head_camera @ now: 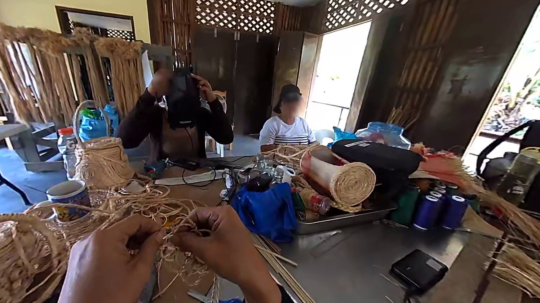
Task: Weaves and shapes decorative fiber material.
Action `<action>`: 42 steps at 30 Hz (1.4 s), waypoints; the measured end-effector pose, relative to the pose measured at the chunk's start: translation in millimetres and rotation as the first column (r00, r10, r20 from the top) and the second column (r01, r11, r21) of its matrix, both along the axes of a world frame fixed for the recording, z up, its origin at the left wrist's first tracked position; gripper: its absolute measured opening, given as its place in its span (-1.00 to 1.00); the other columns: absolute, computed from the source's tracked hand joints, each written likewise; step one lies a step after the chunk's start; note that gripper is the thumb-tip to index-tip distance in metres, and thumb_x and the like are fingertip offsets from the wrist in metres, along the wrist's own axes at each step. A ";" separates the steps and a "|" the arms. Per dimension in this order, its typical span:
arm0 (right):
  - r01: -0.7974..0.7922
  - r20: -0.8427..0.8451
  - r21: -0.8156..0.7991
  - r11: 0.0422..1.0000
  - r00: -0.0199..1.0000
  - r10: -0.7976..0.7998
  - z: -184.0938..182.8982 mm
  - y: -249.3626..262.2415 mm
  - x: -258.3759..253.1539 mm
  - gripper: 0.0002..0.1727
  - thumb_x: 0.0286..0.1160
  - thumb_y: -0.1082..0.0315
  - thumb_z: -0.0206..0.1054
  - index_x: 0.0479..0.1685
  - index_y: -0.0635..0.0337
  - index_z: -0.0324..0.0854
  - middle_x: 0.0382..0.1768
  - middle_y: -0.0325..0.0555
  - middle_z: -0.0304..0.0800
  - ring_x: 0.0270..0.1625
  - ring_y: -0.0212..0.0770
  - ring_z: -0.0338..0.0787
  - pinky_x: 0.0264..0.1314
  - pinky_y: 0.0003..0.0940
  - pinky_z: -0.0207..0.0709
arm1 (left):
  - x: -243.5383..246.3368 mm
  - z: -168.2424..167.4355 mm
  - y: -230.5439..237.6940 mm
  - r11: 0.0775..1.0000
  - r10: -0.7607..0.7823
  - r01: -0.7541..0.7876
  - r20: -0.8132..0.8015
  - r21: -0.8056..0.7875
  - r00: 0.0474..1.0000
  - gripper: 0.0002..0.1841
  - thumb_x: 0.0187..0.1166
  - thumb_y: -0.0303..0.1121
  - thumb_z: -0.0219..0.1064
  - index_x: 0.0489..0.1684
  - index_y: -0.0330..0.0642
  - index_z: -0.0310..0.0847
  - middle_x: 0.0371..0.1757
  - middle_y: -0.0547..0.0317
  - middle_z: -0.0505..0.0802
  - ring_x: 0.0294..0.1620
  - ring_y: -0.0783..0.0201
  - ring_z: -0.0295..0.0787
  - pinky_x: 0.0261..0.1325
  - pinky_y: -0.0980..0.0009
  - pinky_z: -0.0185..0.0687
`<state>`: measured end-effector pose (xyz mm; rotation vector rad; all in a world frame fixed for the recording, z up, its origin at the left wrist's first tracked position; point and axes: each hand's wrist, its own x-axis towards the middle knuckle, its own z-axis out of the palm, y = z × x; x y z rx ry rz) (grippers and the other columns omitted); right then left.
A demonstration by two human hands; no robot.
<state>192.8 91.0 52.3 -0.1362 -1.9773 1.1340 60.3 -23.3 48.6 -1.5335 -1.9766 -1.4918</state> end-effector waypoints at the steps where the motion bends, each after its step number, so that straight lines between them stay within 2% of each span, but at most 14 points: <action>1: 0.001 0.002 -0.003 1.000 1.000 -0.001 0.3 -0.6 0.2 -0.93 0.39 0.56 0.43 -0.41 0.38 0.71 -0.53 -0.24 0.70 -0.45 -0.62 0.63 -0.32 -0.67 0.53 | 0.5 -0.7 0.1 1.000 0.011 -0.011 -0.019 0.008 1.000 -0.86 0.46 -0.31 0.33 -0.27 -0.14 0.78 -0.42 0.24 0.83 -0.45 0.40 0.79 -0.33 0.35 0.74; 6: 0.010 -0.010 -0.010 1.000 1.000 -0.010 0.4 -3.2 -0.5 -0.92 0.39 0.56 0.43 -0.41 0.38 0.71 -0.53 -0.24 0.70 -0.45 -0.62 0.63 -0.32 -0.68 0.53 | -1.6 -4.0 1.5 0.999 0.035 -0.030 -0.143 0.035 0.989 -0.79 0.46 -0.25 0.25 -0.26 -0.13 0.78 -0.44 0.24 0.81 -0.47 0.40 0.75 -0.38 0.34 0.68; 10: -0.005 -0.005 -0.001 1.000 1.000 0.005 -3.3 -6.9 -7.4 -0.91 0.41 0.54 0.43 -0.40 0.37 0.69 -0.52 -0.25 0.68 -0.45 -0.61 0.62 -0.32 -0.65 0.52 | -10.2 -3.0 -4.7 1.000 0.002 -0.006 -0.197 -0.016 0.980 -0.80 0.49 -0.27 0.24 -0.26 -0.14 0.76 -0.43 0.20 0.80 -0.44 0.25 0.75 -0.36 0.12 0.65; 13: -0.059 -0.005 0.022 0.998 0.998 0.059 -7.0 -11.3 -13.2 -0.86 0.41 0.49 0.47 -0.22 0.43 0.71 -0.43 -0.19 0.73 -0.39 -0.57 0.64 -0.26 -0.62 0.55 | -21.6 -1.5 -11.8 0.997 -0.017 0.001 -0.215 -0.078 0.976 -0.84 0.50 -0.32 0.27 -0.25 -0.15 0.77 -0.41 0.13 0.81 -0.39 0.07 0.79 -0.31 -0.14 0.62; 16: -0.123 0.033 0.030 0.992 0.992 0.122 -7.0 -14.8 -14.0 -0.63 0.43 0.40 0.51 0.12 0.49 0.66 -0.37 -0.16 0.71 -0.39 -0.54 0.60 -0.26 -0.61 0.54 | -37.9 -4.4 -17.4 0.990 -0.051 0.020 -0.229 -0.136 0.972 -0.88 0.50 -0.37 0.32 -0.24 -0.14 0.78 -0.39 0.08 0.82 -0.35 -0.02 0.81 -0.29 -0.26 0.60; 18: -0.139 0.044 0.018 0.990 0.989 0.139 -6.6 -16.7 -14.6 -0.59 0.46 0.38 0.49 0.19 0.50 0.63 -0.39 -0.17 0.68 -0.43 -0.54 0.57 -0.31 -0.61 0.53 | -46.1 -5.0 -21.7 0.986 -0.062 0.024 -0.224 -0.166 0.973 -0.88 0.49 -0.35 0.33 -0.23 -0.12 0.79 -0.39 0.11 0.82 -0.35 0.02 0.80 -0.29 -0.24 0.61; 20: -0.152 0.018 -0.016 0.988 0.988 0.152 -7.8 -18.9 -16.6 -0.72 0.51 0.43 0.43 0.05 0.49 0.68 -0.45 -0.22 0.66 -0.47 -0.57 0.55 -0.36 -0.64 0.49 | -49.3 -3.7 -25.4 0.983 -0.064 0.028 -0.195 -0.181 0.979 -0.87 0.50 -0.38 0.33 -0.21 -0.17 0.78 -0.40 0.08 0.81 -0.38 0.02 0.78 -0.29 -0.22 0.60; 23: -0.100 -0.031 -0.057 0.993 0.995 0.099 -10.8 -23.2 -21.7 -0.89 0.53 0.54 0.37 -0.21 0.48 0.72 -0.47 -0.20 0.73 -0.46 -0.59 0.62 -0.31 -0.66 0.55 | -50.3 -3.1 -27.3 0.984 -0.043 0.012 -0.167 -0.180 0.985 -0.88 0.52 -0.37 0.32 -0.22 -0.18 0.76 -0.43 0.09 0.78 -0.41 0.05 0.74 -0.32 -0.16 0.58; 26: -0.039 -0.081 -0.065 0.997 0.996 0.034 -14.5 -26.4 -27.9 -0.90 0.53 0.56 0.36 -0.24 0.47 0.74 -0.47 -0.20 0.74 -0.45 -0.62 0.61 -0.31 -0.69 0.54 | -50.7 -2.9 -28.4 0.981 -0.043 0.011 -0.162 -0.193 0.986 -0.87 0.53 -0.33 0.33 -0.23 -0.15 0.76 -0.44 0.14 0.78 -0.41 0.11 0.75 -0.32 -0.11 0.60; 31: 0.005 -0.120 -0.059 0.998 0.993 -0.012 -15.0 -26.0 -30.4 -0.89 0.52 0.54 0.37 -0.27 0.44 0.76 -0.47 -0.21 0.75 -0.44 -0.63 0.62 -0.30 -0.69 0.53 | -50.5 -3.5 -26.6 0.976 -0.072 0.038 -0.154 -0.213 0.985 -0.84 0.43 -0.27 0.33 -0.27 -0.12 0.76 -0.43 0.15 0.79 -0.37 0.10 0.78 -0.29 -0.16 0.61; 33: 0.003 -0.119 -0.061 0.998 0.993 -0.010 -15.4 -26.2 -30.2 -0.89 0.52 0.54 0.37 -0.28 0.44 0.75 -0.48 -0.23 0.74 -0.44 -0.63 0.60 -0.31 -0.70 0.51 | -49.1 -4.8 -26.1 0.978 -0.101 0.072 -0.138 -0.198 0.985 -0.77 0.35 -0.22 0.33 -0.16 -0.09 0.76 -0.35 0.21 0.82 -0.32 0.17 0.81 -0.28 -0.08 0.67; 36: -0.015 -0.128 -0.059 0.998 0.992 0.008 -15.3 -27.6 -30.8 -0.89 0.51 0.54 0.37 -0.29 0.44 0.75 -0.49 -0.24 0.72 -0.45 -0.64 0.59 -0.33 -0.70 0.50 | -45.4 -5.2 -25.4 0.970 -0.167 0.144 -0.108 -0.196 0.980 -0.52 0.20 -0.07 0.40 0.13 -0.03 0.75 -0.23 0.31 0.86 -0.28 0.33 0.84 -0.28 0.15 0.79; 38: -0.028 -0.131 -0.056 0.998 0.991 0.021 -15.0 -29.4 -31.6 -0.90 0.50 0.55 0.37 -0.29 0.45 0.75 -0.48 -0.22 0.74 -0.45 -0.63 0.61 -0.32 -0.69 0.53 | -40.3 -4.4 -23.9 0.973 -0.170 0.149 -0.112 -0.177 0.979 -0.53 0.21 0.00 0.42 0.08 0.00 0.76 -0.28 0.35 0.84 -0.32 0.39 0.81 -0.31 0.20 0.78; 42: -0.025 -0.132 -0.105 0.994 0.991 0.011 -13.1 -30.5 -30.1 -0.90 0.53 0.53 0.37 -0.23 0.44 0.74 -0.46 -0.20 0.76 -0.43 -0.59 0.65 -0.30 -0.65 0.57 | -31.0 0.6 -20.1 0.985 -0.147 0.131 -0.143 -0.115 0.979 -0.67 0.34 -0.23 0.42 0.06 -0.06 0.78 -0.36 0.30 0.85 -0.38 0.37 0.80 -0.31 0.22 0.75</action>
